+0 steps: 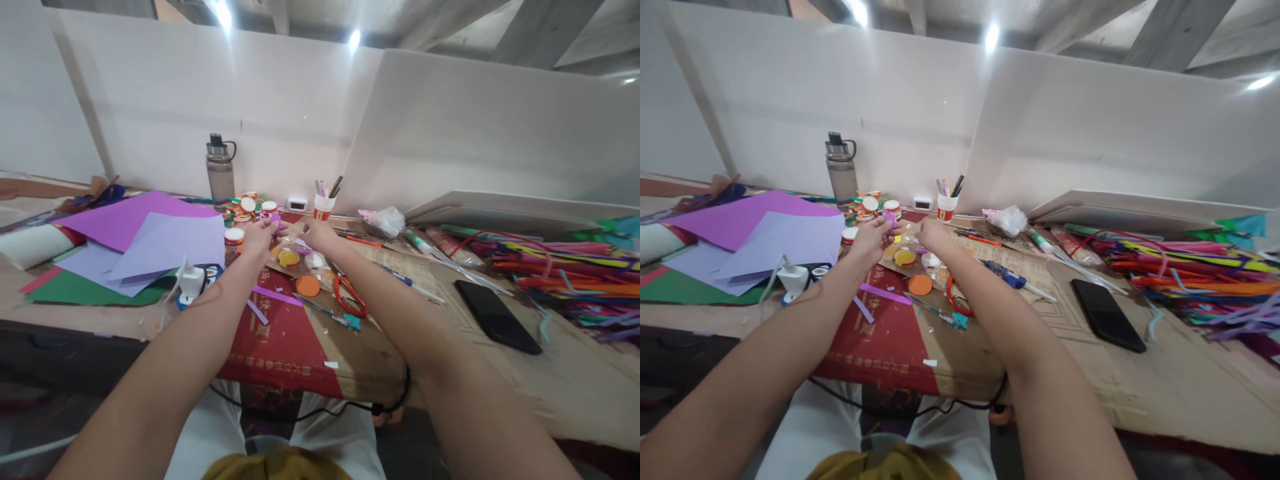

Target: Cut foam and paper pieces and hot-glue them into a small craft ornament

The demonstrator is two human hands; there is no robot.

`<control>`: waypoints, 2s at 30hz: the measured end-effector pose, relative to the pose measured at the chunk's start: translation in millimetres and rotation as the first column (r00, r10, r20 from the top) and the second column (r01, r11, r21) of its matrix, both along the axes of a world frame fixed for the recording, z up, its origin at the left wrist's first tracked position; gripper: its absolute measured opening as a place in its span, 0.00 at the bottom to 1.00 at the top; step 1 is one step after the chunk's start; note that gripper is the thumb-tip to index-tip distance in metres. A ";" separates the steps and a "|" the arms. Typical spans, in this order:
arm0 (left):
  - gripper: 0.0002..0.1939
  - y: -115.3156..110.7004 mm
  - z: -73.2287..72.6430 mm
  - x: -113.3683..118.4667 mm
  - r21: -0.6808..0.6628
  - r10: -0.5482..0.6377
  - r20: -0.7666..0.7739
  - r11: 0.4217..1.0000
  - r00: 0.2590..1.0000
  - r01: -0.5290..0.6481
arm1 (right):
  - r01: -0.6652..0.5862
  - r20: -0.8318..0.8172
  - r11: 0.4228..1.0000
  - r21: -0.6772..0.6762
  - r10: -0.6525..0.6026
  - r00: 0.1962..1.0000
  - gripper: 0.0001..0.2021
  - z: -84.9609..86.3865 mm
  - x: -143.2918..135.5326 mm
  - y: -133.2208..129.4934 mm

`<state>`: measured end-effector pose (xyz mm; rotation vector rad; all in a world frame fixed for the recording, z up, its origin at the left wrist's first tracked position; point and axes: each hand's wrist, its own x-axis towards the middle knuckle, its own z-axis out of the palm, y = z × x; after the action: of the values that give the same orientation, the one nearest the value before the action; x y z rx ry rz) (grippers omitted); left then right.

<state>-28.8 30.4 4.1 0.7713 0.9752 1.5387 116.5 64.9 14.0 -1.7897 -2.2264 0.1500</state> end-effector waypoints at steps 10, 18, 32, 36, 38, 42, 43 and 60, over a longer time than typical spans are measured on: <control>0.02 -4.1 3.3 0.2 0.028 -0.008 -0.033 1.000 0.999 0.009 | 0.027 0.154 0.988 -0.150 -0.004 0.988 0.16 -18.4 -7.4 3.9; 0.03 -4.7 5.0 -0.1 0.033 -0.004 -0.019 0.999 1.000 0.004 | 0.034 0.028 0.985 -0.168 -0.030 0.999 0.10 -8.3 5.3 8.0; 0.04 -5.0 16.2 -8.2 0.108 -0.181 -0.069 0.976 0.981 0.188 | -0.455 -0.177 0.874 -0.170 0.427 0.887 0.09 -8.8 -26.5 -91.1; 0.06 -7.8 15.6 -4.9 0.118 -0.264 -0.127 0.953 0.956 0.279 | -0.461 -0.216 0.881 -0.106 0.432 0.876 0.05 -10.5 -24.6 -102.1; 0.06 -8.2 14.2 -2.8 0.125 -0.284 -0.151 0.945 0.947 0.303 | -0.385 -0.337 0.923 -0.006 0.361 0.870 0.04 -8.2 -15.8 -100.3; 0.09 -10.2 10.8 3.8 0.133 -0.326 -0.208 0.925 0.922 0.357 | -0.062 -0.685 0.978 0.198 0.183 0.705 0.07 -4.7 5.3 -88.0; 0.10 -11.6 10.1 5.9 0.135 -0.339 -0.230 0.917 0.912 0.375 | 0.004 -0.748 0.976 0.216 0.163 0.643 0.08 -4.8 9.8 -84.4; 0.04 -23.9 10.8 20.9 0.004 -0.567 -0.298 0.804 0.768 0.595 | -0.076 -0.952 0.997 0.024 0.046 0.302 0.05 -5.4 36.3 -66.9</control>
<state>-7.8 6.5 14.9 1.2598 0.7577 0.9438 152.8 -2.0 8.6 -1.0425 -1.3261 0.9966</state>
